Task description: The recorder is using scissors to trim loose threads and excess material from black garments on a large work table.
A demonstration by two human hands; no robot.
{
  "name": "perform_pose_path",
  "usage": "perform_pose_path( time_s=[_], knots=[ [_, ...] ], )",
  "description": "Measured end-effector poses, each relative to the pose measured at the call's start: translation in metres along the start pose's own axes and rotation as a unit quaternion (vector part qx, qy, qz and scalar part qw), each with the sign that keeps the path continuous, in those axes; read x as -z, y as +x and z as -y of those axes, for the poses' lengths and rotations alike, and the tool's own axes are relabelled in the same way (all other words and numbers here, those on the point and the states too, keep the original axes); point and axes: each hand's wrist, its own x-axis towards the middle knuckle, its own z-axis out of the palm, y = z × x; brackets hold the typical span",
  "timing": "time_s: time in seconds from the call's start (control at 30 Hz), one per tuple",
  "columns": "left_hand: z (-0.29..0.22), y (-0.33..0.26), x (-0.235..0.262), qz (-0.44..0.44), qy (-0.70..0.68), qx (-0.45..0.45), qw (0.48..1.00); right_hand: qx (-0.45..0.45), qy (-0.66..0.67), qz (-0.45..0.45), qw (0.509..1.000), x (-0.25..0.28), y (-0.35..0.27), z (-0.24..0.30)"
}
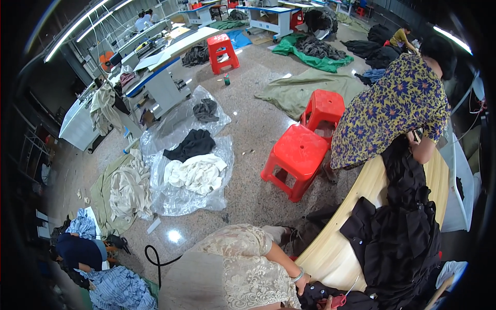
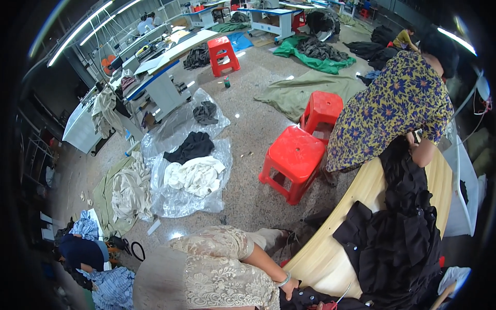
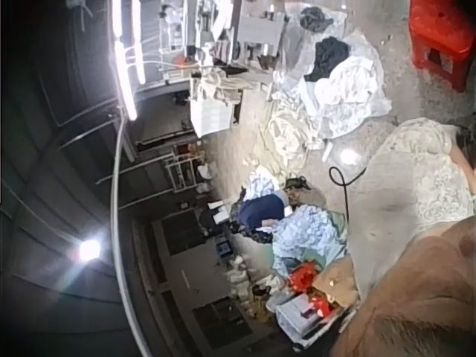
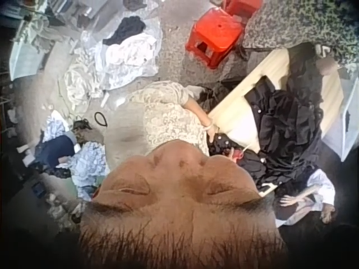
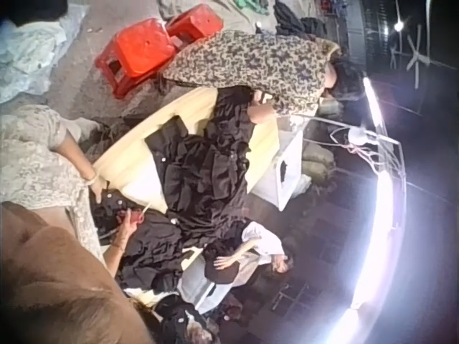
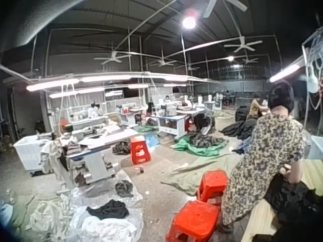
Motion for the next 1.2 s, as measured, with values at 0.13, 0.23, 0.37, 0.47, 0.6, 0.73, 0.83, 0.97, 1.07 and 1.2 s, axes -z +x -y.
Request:
perform_pose_path(
  time_s=[0.13,0.23,0.37,0.47,0.6,0.73,0.83,0.97,1.07,1.2],
  knots=[
    [0.023,-0.003,0.002,-0.018,-0.047,0.001,0.999,-0.034,0.034,0.010,0.999,-0.013,0.021,-0.010],
    [0.033,-0.004,0.005,-0.045,-0.037,-0.003,0.998,-0.069,0.060,-0.022,0.996,-0.019,0.023,-0.015],
    [0.029,-0.006,0.012,-0.018,0.005,-0.014,1.000,-0.125,0.086,-0.068,0.986,-0.024,0.014,0.028],
    [0.020,-0.009,0.014,-0.005,0.024,-0.021,0.999,-0.168,0.102,-0.088,0.977,-0.023,0.013,0.033],
    [0.011,-0.016,0.018,0.014,0.050,-0.027,0.998,-0.228,0.126,-0.113,0.959,-0.015,0.002,0.018],
    [0.015,-0.039,0.030,-0.039,0.032,-0.006,0.999,-0.252,0.144,-0.057,0.955,-0.016,0.026,0.025],
    [-0.005,-0.043,0.028,-0.021,0.044,-0.012,0.999,-0.275,0.146,-0.067,0.948,-0.002,0.022,0.003],
    [-0.010,-0.038,0.024,-0.009,0.056,-0.014,0.998,-0.276,0.148,-0.070,0.947,-0.007,0.024,0.016],
    [-0.013,-0.040,0.025,-0.002,0.063,-0.012,0.998,-0.284,0.134,-0.069,0.947,-0.007,0.028,0.010],
    [-0.001,-0.020,0.016,-0.003,0.073,-0.036,0.997,-0.281,0.147,-0.059,0.947,-0.005,0.029,0.004]
  ],
)
